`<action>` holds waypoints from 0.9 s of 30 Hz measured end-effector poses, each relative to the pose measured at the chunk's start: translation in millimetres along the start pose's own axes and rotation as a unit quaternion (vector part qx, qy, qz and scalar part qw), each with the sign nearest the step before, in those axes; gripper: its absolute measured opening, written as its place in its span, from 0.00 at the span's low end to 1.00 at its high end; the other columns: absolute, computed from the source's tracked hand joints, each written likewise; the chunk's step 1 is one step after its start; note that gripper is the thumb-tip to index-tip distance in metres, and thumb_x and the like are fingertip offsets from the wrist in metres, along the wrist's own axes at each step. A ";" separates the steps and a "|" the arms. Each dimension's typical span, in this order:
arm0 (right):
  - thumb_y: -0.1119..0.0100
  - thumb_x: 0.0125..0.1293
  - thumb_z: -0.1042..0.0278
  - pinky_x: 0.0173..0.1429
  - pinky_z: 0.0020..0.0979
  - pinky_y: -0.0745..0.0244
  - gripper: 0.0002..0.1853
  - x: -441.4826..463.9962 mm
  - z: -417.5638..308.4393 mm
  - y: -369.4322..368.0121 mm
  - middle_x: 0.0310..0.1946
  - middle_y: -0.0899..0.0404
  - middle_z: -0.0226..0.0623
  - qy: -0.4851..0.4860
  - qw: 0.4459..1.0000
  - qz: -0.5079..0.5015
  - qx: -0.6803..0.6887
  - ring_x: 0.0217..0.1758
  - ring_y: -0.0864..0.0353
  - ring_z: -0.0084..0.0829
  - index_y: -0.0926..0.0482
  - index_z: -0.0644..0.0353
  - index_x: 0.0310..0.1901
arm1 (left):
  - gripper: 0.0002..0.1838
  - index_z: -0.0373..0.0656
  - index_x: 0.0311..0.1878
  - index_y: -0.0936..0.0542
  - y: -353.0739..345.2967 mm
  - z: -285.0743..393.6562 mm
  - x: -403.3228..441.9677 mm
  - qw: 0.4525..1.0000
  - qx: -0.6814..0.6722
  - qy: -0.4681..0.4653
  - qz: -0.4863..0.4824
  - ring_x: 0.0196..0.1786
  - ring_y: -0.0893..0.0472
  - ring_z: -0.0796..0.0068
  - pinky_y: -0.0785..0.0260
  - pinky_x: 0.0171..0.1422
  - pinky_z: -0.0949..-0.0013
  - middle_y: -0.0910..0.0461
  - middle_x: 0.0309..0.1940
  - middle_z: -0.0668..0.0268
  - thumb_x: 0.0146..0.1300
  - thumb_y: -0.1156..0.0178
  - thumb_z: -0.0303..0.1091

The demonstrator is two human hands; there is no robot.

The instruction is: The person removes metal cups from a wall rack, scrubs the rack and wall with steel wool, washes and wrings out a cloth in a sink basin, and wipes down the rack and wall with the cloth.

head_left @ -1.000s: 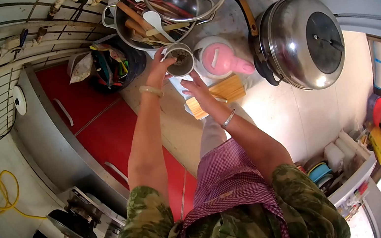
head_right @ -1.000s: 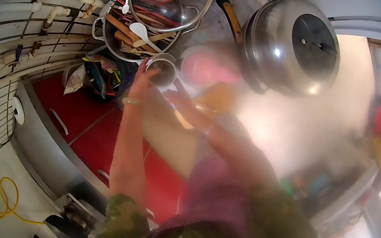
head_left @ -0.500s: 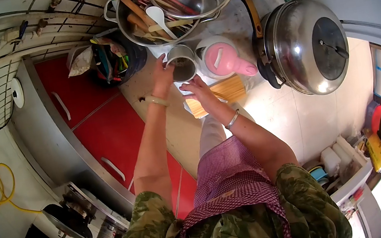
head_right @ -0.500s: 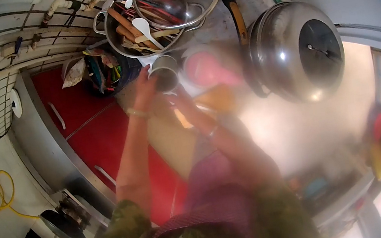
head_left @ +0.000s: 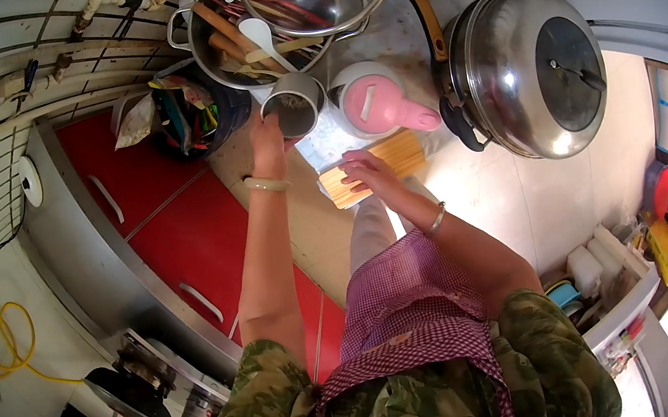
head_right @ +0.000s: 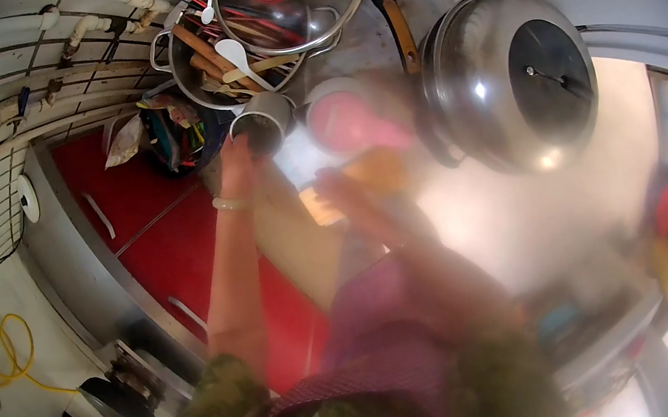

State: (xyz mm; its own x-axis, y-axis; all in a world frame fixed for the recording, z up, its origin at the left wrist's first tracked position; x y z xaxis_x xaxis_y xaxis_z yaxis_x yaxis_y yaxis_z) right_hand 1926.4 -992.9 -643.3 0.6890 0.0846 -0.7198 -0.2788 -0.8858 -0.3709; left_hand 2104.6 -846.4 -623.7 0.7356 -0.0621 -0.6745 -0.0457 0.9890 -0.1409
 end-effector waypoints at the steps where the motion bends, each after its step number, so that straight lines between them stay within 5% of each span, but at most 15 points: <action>1: 0.44 0.69 0.62 0.50 0.29 0.23 0.24 -1.2 11.1 9.9 0.53 0.21 0.37 0.011 1.000 0.001 0.008 0.53 0.19 0.30 0.32 0.61 0.63 | 0.17 0.38 0.57 0.28 3.8 -2.6 0.0 1.000 -0.014 0.002 -0.009 0.47 0.16 0.58 0.16 0.39 0.57 0.22 0.50 0.53 0.68 0.53 0.33; 6: 0.44 0.70 0.59 0.49 0.28 0.23 0.21 -0.6 30.1 35.4 0.51 0.21 0.34 0.011 1.000 0.014 0.019 0.50 0.19 0.28 0.29 0.60 0.60 | 0.15 0.37 0.55 0.27 29.6 -19.2 2.3 0.973 0.132 -0.179 -0.057 0.48 0.17 0.62 0.19 0.43 0.59 0.21 0.47 0.55 0.68 0.52 0.32; 11: 0.44 0.70 0.58 0.49 0.28 0.23 0.20 -10.2 22.3 40.7 0.50 0.20 0.34 0.006 1.000 0.025 0.006 0.49 0.19 0.28 0.27 0.60 0.59 | 0.13 0.32 0.47 0.22 -11.0 51.5 -23.6 0.994 0.083 -0.074 0.002 0.37 0.17 0.71 0.22 0.38 0.66 0.18 0.37 0.62 0.66 0.44 0.32; 14: 0.43 0.70 0.59 0.49 0.29 0.23 0.20 -9.4 49.2 57.4 0.51 0.20 0.35 0.045 0.998 0.023 -0.039 0.48 0.19 0.28 0.27 0.61 0.59 | 0.12 0.34 0.43 0.19 -40.1 83.5 -7.4 0.914 0.333 -0.230 0.015 0.31 0.15 0.65 0.24 0.30 0.65 0.16 0.31 0.55 0.66 0.48 0.32; 17: 0.43 0.70 0.59 0.48 0.28 0.23 0.20 -6.6 81.3 73.4 0.50 0.20 0.35 0.059 0.996 0.018 -0.059 0.47 0.18 0.27 0.27 0.61 0.58 | 0.12 0.33 0.40 0.19 -92.6 114.8 -13.0 0.910 0.347 -0.228 -0.009 0.32 0.16 0.58 0.27 0.34 0.59 0.18 0.29 0.51 0.65 0.45 0.34; 20: 0.43 0.70 0.60 0.47 0.27 0.22 0.19 -6.3 113.2 88.2 0.49 0.19 0.35 0.036 0.998 0.016 -0.041 0.45 0.18 0.27 0.27 0.61 0.58 | 0.12 0.34 0.36 0.19 -125.3 106.4 10.0 0.844 0.411 -0.344 -0.022 0.35 0.18 0.48 0.28 0.41 0.52 0.19 0.29 0.49 0.63 0.42 0.35; 27: 0.43 0.70 0.62 0.45 0.26 0.22 0.18 -19.4 144.6 110.8 0.47 0.18 0.36 -0.007 0.999 0.031 0.032 0.42 0.18 0.25 0.26 0.62 0.57 | 0.11 0.36 0.35 0.18 -214.4 56.1 39.2 0.758 0.543 -0.337 -0.132 0.43 0.19 0.45 0.27 0.48 0.50 0.18 0.36 0.47 0.59 0.40 0.36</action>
Point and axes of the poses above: each hand's wrist, its own x-axis towards the middle knuckle, its own y-axis out of the back of the hand, z = x × y, the point moved 3 cm from there along x, towards the middle knuckle
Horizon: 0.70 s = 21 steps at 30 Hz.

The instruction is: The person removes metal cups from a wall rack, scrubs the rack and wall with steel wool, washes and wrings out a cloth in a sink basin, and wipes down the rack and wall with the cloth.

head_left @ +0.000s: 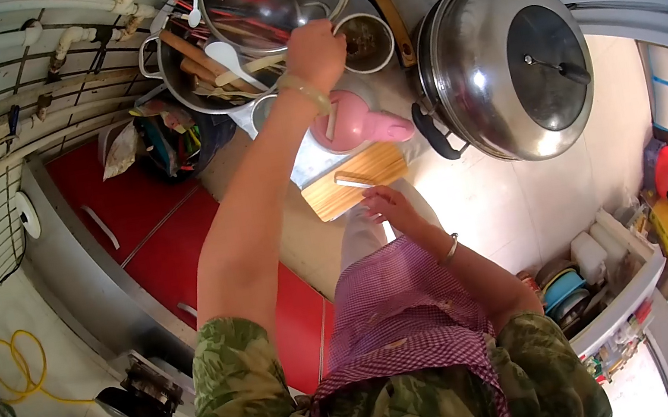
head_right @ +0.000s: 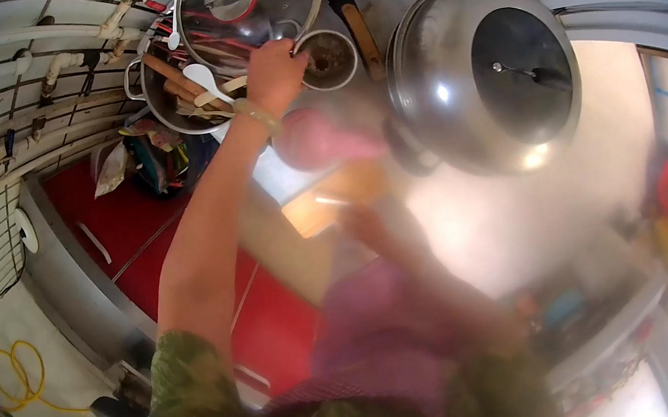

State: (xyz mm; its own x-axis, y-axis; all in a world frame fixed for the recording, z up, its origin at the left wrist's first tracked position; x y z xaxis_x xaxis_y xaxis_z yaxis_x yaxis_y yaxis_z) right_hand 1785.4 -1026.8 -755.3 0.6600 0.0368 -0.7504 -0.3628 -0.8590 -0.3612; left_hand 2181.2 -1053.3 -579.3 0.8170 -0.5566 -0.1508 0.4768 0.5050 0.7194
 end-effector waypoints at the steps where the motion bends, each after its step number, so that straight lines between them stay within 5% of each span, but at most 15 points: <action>1: 0.43 0.70 0.62 0.45 0.26 0.22 0.18 -3.9 -4.9 0.1 0.47 0.18 0.36 -0.007 1.000 0.005 0.013 0.42 0.18 0.25 0.26 0.62 0.57 | 0.11 0.36 0.35 0.18 -9.9 2.2 3.8 0.999 0.045 -0.005 -0.008 0.43 0.19 0.45 0.26 0.50 0.50 0.18 0.37 0.47 0.59 0.40 0.36; 5: 0.43 0.70 0.63 0.45 0.26 0.21 0.19 -31.0 -61.6 -16.8 0.48 0.18 0.38 0.018 0.993 0.020 0.111 0.43 0.17 0.26 0.27 0.63 0.57 | 0.12 0.36 0.38 0.18 -48.3 -24.0 20.3 0.987 0.124 0.039 -0.091 0.46 0.18 0.45 0.25 0.53 0.51 0.17 0.41 0.48 0.61 0.42 0.36; 11: 0.44 0.69 0.61 0.48 0.28 0.23 0.20 -50.2 -120.5 -24.2 0.50 0.19 0.39 -0.022 0.992 0.041 -0.120 0.46 0.17 0.30 0.27 0.64 0.58 | 0.12 0.39 0.39 0.19 18.4 11.8 -31.8 0.995 0.056 -0.027 0.075 0.43 0.19 0.47 0.26 0.49 0.50 0.17 0.36 0.51 0.63 0.45 0.37; 14: 0.46 0.69 0.61 0.48 0.29 0.23 0.19 -49.5 -115.0 -12.0 0.50 0.19 0.40 -0.022 0.996 0.015 -0.087 0.47 0.17 0.31 0.27 0.62 0.58 | 0.05 0.43 0.34 0.20 86.2 40.0 -103.5 0.980 -0.068 0.138 0.124 0.39 0.20 0.48 0.29 0.45 0.49 0.19 0.32 0.53 0.57 0.41 0.33; 19: 0.51 0.72 0.64 0.47 0.34 0.21 0.18 -81.4 -143.1 -73.8 0.50 0.20 0.43 0.066 0.912 -0.015 -0.404 0.46 0.17 0.35 0.28 0.62 0.58 | 0.09 0.40 0.32 0.21 66.2 -20.0 -252.2 0.963 -0.075 0.102 0.238 0.38 0.21 0.45 0.29 0.45 0.49 0.20 0.35 0.50 0.61 0.44 0.35; 21: 0.51 0.72 0.64 0.45 0.34 0.20 0.17 -87.5 -142.7 -80.4 0.49 0.20 0.41 -0.008 0.930 -0.033 -0.365 0.44 0.17 0.35 0.27 0.61 0.57 | 0.11 0.39 0.33 0.20 39.2 -48.3 -322.2 0.964 -0.077 0.191 0.168 0.39 0.20 0.46 0.28 0.46 0.50 0.20 0.35 0.50 0.63 0.46 0.36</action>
Point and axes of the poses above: each hand's wrist, its own x-axis towards the middle knuckle, its own y-axis out of the back of the hand, z = x × y, the point moved 3 cm from there along x, towards the middle knuckle
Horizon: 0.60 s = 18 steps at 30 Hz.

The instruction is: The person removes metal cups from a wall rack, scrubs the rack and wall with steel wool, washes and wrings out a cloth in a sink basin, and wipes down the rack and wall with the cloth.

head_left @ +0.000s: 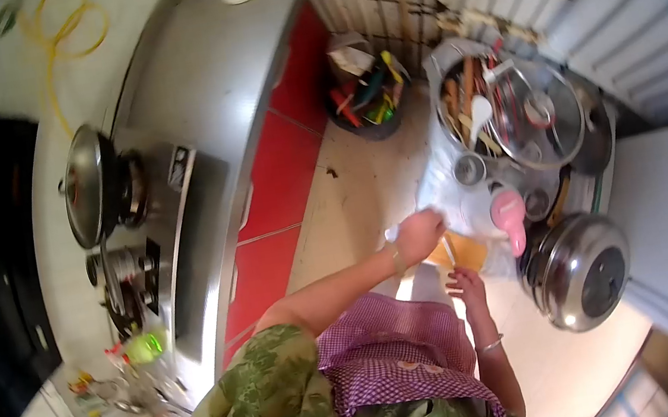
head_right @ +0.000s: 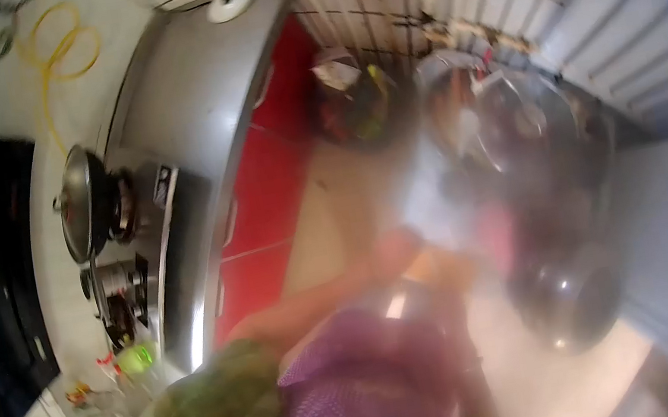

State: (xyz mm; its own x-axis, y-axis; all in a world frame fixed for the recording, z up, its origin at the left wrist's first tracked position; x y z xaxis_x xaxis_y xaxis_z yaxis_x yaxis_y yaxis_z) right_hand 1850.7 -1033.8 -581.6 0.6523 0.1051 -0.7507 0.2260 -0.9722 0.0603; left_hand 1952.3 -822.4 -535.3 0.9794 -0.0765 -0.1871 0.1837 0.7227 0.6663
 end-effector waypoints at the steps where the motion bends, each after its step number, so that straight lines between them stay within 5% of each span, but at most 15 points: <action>1: 0.51 0.72 0.65 0.44 0.34 0.20 0.16 -5.5 -16.1 -5.3 0.48 0.20 0.41 -0.039 0.997 -0.048 0.051 0.43 0.16 0.34 0.27 0.61 0.57 | 0.12 0.38 0.34 0.19 11.6 -27.1 -34.2 1.000 0.001 -0.021 -0.024 0.40 0.20 0.47 0.28 0.47 0.50 0.20 0.36 0.49 0.63 0.46 0.37; 6: 0.47 0.70 0.64 0.38 0.28 0.20 0.14 -2.3 -46.3 -56.1 0.43 0.18 0.38 -0.006 0.984 -0.175 -0.035 0.39 0.16 0.30 0.26 0.60 0.53 | 0.15 0.39 0.35 0.18 48.2 -123.6 -210.3 0.970 -0.008 0.243 0.017 0.42 0.19 0.48 0.27 0.49 0.52 0.18 0.37 0.50 0.67 0.47 0.40; 8: 0.49 0.73 0.59 0.33 0.26 0.23 0.13 2.7 -54.8 -86.9 0.34 0.19 0.38 0.024 0.973 -0.219 -0.068 0.30 0.20 0.26 0.24 0.59 0.47 | 0.16 0.37 0.37 0.19 71.8 -116.8 -295.3 0.963 0.023 0.257 0.083 0.43 0.19 0.47 0.27 0.51 0.51 0.18 0.37 0.48 0.68 0.49 0.40; 11: 0.53 0.75 0.56 0.21 0.24 0.32 0.14 36.9 -43.9 -127.3 0.21 0.28 0.31 0.050 0.937 -0.317 -0.140 0.18 0.31 0.21 0.27 0.57 0.37 | 0.15 0.35 0.38 0.20 84.4 -85.6 -410.2 0.843 -0.015 0.510 0.170 0.45 0.20 0.47 0.28 0.54 0.50 0.19 0.37 0.47 0.69 0.50 0.38; 14: 0.54 0.76 0.57 0.15 0.23 0.42 0.15 42.7 -39.0 -185.0 0.15 0.37 0.26 0.200 0.859 -0.376 -0.284 0.12 0.41 0.18 0.31 0.55 0.32 | 0.15 0.34 0.36 0.22 39.9 -60.1 -515.5 0.735 -0.070 0.584 0.339 0.46 0.21 0.47 0.29 0.55 0.51 0.19 0.36 0.47 0.68 0.50 0.37; 18: 0.51 0.75 0.59 0.18 0.22 0.37 0.11 18.8 -18.0 -252.8 0.22 0.27 0.30 0.121 0.798 -0.446 -0.387 0.16 0.33 0.21 0.26 0.56 0.38 | 0.19 0.34 0.38 0.18 -53.5 -29.3 -612.6 0.621 -0.137 0.652 0.412 0.43 0.19 0.47 0.28 0.55 0.53 0.17 0.35 0.48 0.65 0.46 0.43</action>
Point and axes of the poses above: each hand's wrist, its own x-axis towards the middle knuckle, its own y-axis out of the back of the hand, z = x × y, the point moved 3 cm from there along x, towards the middle knuckle
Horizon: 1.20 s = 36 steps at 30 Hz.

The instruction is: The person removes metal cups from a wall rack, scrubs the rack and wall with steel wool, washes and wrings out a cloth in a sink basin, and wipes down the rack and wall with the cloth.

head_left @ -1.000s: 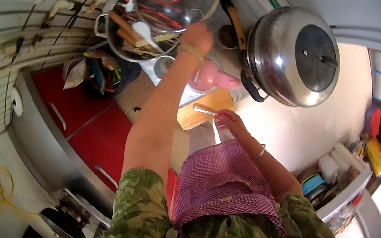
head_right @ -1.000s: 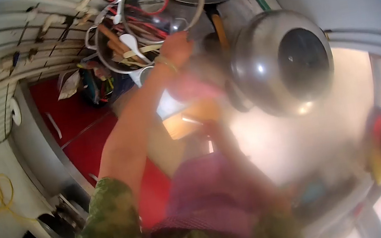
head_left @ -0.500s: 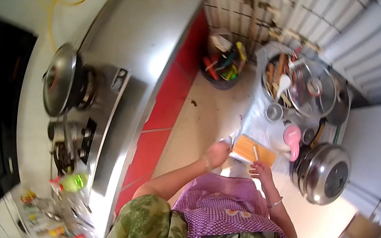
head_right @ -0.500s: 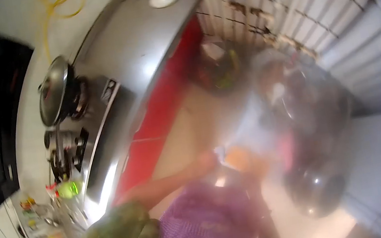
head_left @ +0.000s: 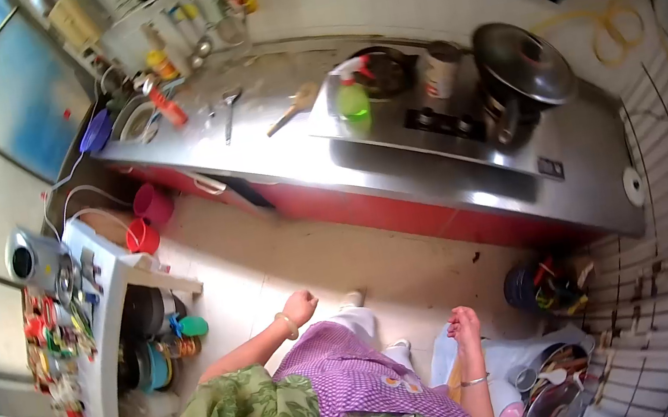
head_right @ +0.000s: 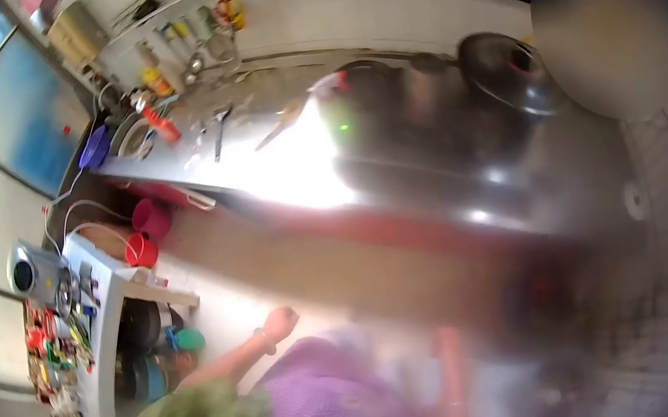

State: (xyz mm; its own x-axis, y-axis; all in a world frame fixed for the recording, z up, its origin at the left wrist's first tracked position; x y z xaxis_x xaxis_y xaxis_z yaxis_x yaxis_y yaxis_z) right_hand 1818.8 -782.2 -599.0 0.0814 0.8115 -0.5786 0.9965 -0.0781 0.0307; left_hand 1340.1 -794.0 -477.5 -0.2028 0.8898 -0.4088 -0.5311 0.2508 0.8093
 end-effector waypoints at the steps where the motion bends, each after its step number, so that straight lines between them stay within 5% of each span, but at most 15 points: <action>1: 0.50 0.74 0.59 0.19 0.23 0.35 0.10 -7.5 -25.6 -27.0 0.23 0.26 0.31 -0.005 0.999 -0.023 0.026 0.17 0.31 0.21 0.26 0.56 0.40 | 0.20 0.34 0.39 0.18 4.3 -30.8 -6.1 0.999 -0.028 0.028 -0.012 0.43 0.18 0.48 0.27 0.54 0.53 0.16 0.35 0.49 0.64 0.46 0.45; 3: 0.49 0.73 0.61 0.20 0.23 0.32 0.08 -48.9 -93.3 -92.5 0.26 0.24 0.32 -0.006 0.994 -0.066 0.091 0.19 0.28 0.22 0.25 0.55 0.42 | 0.23 0.34 0.40 0.17 3.6 -79.6 -17.0 0.986 -0.130 0.103 -0.029 0.43 0.17 0.49 0.26 0.54 0.55 0.16 0.36 0.49 0.62 0.44 0.49; 7: 0.49 0.73 0.65 0.22 0.25 0.28 0.07 -29.2 -111.7 -186.6 0.26 0.21 0.33 -0.035 0.992 -0.119 0.010 0.20 0.26 0.21 0.24 0.57 0.41 | 0.24 0.35 0.40 0.17 10.3 -156.0 -20.4 0.958 -0.222 0.159 -0.087 0.35 0.15 0.63 0.23 0.43 0.61 0.15 0.29 0.54 0.63 0.43 0.51; 10: 0.49 0.73 0.64 0.24 0.25 0.27 0.07 -14.4 -123.9 -285.4 0.26 0.21 0.32 -0.049 0.987 -0.132 -0.072 0.21 0.25 0.22 0.24 0.57 0.41 | 0.22 0.35 0.44 0.18 34.7 -214.8 -14.7 0.928 -0.320 0.171 -0.088 0.34 0.15 0.69 0.23 0.37 0.66 0.15 0.33 0.56 0.65 0.42 0.49; 11: 0.49 0.73 0.64 0.25 0.25 0.26 0.07 1.3 -117.6 -320.7 0.27 0.21 0.32 0.039 0.974 -0.174 -0.137 0.22 0.25 0.22 0.24 0.57 0.41 | 0.22 0.35 0.46 0.19 47.8 -228.2 -20.4 0.906 -0.367 0.196 -0.085 0.34 0.14 0.69 0.23 0.37 0.67 0.15 0.35 0.57 0.65 0.42 0.48; 12: 0.49 0.73 0.64 0.27 0.25 0.26 0.07 19.9 -107.8 -364.3 0.27 0.21 0.31 0.123 0.948 -0.214 -0.202 0.23 0.24 0.22 0.24 0.57 0.42 | 0.20 0.36 0.47 0.20 63.2 -247.0 -20.9 0.880 -0.422 0.207 -0.071 0.35 0.14 0.70 0.23 0.37 0.68 0.16 0.37 0.59 0.65 0.41 0.46; 14: 0.48 0.72 0.64 0.30 0.25 0.25 0.07 39.7 -102.1 -430.2 0.29 0.21 0.31 0.127 0.926 -0.257 -0.244 0.25 0.24 0.21 0.24 0.57 0.42 | 0.19 0.35 0.46 0.20 95.5 -284.9 -22.8 0.870 -0.441 0.222 0.004 0.35 0.14 0.70 0.23 0.36 0.69 0.17 0.36 0.60 0.65 0.40 0.44; 15: 0.47 0.72 0.64 0.32 0.25 0.25 0.07 24.0 -131.3 -480.6 0.30 0.21 0.30 0.045 0.938 -0.260 -0.226 0.27 0.24 0.21 0.24 0.58 0.43 | 0.18 0.35 0.45 0.20 108.2 -305.2 -22.5 0.862 -0.450 0.230 0.041 0.35 0.14 0.70 0.23 0.36 0.69 0.17 0.35 0.61 0.65 0.40 0.43; 19: 0.47 0.72 0.64 0.34 0.24 0.26 0.08 -35.0 -228.4 -619.4 0.33 0.21 0.31 0.083 0.895 -0.366 -0.239 0.30 0.24 0.20 0.25 0.59 0.45 | 0.15 0.35 0.44 0.20 141.0 -382.1 -22.7 0.816 -0.479 0.292 0.141 0.34 0.15 0.71 0.24 0.34 0.70 0.18 0.33 0.60 0.65 0.41 0.40; 24: 0.47 0.72 0.64 0.36 0.24 0.25 0.09 -26.4 -272.4 -706.3 0.34 0.21 0.31 0.202 0.834 -0.386 -0.338 0.32 0.24 0.20 0.24 0.60 0.47 | 0.13 0.37 0.45 0.21 176.4 -410.0 -9.9 0.764 -0.553 0.282 0.175 0.35 0.15 0.71 0.24 0.34 0.72 0.18 0.36 0.62 0.66 0.42 0.37; 29: 0.49 0.73 0.67 0.34 0.24 0.25 0.10 6.3 -319.2 -783.4 0.34 0.20 0.32 0.133 0.858 -0.413 -0.277 0.31 0.23 0.21 0.24 0.61 0.49 | 0.12 0.38 0.47 0.21 220.3 -415.1 26.5 0.731 -0.618 0.244 0.153 0.37 0.15 0.71 0.24 0.35 0.72 0.18 0.40 0.63 0.68 0.42 0.37; 30: 0.49 0.73 0.67 0.34 0.24 0.25 0.10 11.0 -327.7 -802.4 0.34 0.20 0.32 0.235 0.821 -0.390 -0.345 0.31 0.23 0.21 0.24 0.61 0.49 | 0.12 0.38 0.48 0.21 240.6 -415.2 34.5 0.729 -0.623 0.238 0.154 0.38 0.15 0.73 0.24 0.37 0.73 0.18 0.40 0.64 0.69 0.42 0.36; 33: 0.48 0.72 0.68 0.35 0.24 0.24 0.11 33.9 -361.8 -863.7 0.35 0.19 0.33 0.315 0.799 -0.385 -0.338 0.31 0.22 0.21 0.24 0.61 0.51 | 0.12 0.38 0.48 0.21 286.8 -448.2 80.3 0.756 -0.595 0.199 0.188 0.38 0.16 0.76 0.25 0.38 0.75 0.18 0.40 0.65 0.69 0.42 0.36; 36: 0.47 0.71 0.67 0.36 0.23 0.24 0.11 60.1 -408.6 -926.9 0.35 0.19 0.32 0.272 0.837 -0.401 -0.255 0.32 0.22 0.20 0.24 0.62 0.51 | 0.12 0.39 0.48 0.21 382.0 -454.4 126.1 0.786 -0.541 0.181 0.240 0.37 0.17 0.78 0.27 0.38 0.76 0.18 0.39 0.66 0.70 0.42 0.36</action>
State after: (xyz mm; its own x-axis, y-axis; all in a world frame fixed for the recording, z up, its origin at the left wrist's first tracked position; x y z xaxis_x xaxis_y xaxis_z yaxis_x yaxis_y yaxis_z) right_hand 908.4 -424.5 -329.1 -0.7588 0.6390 -0.1263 0.6032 0.7625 0.2340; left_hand 737.8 -759.3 -411.4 -0.7102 0.5671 -0.4171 -0.6705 -0.7254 0.1555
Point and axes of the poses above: each hand's wrist, its own x-axis towards the middle knuckle, its own y-axis out of the back of the hand, z = x × y, the point moved 3 cm from there along x, towards the middle knuckle
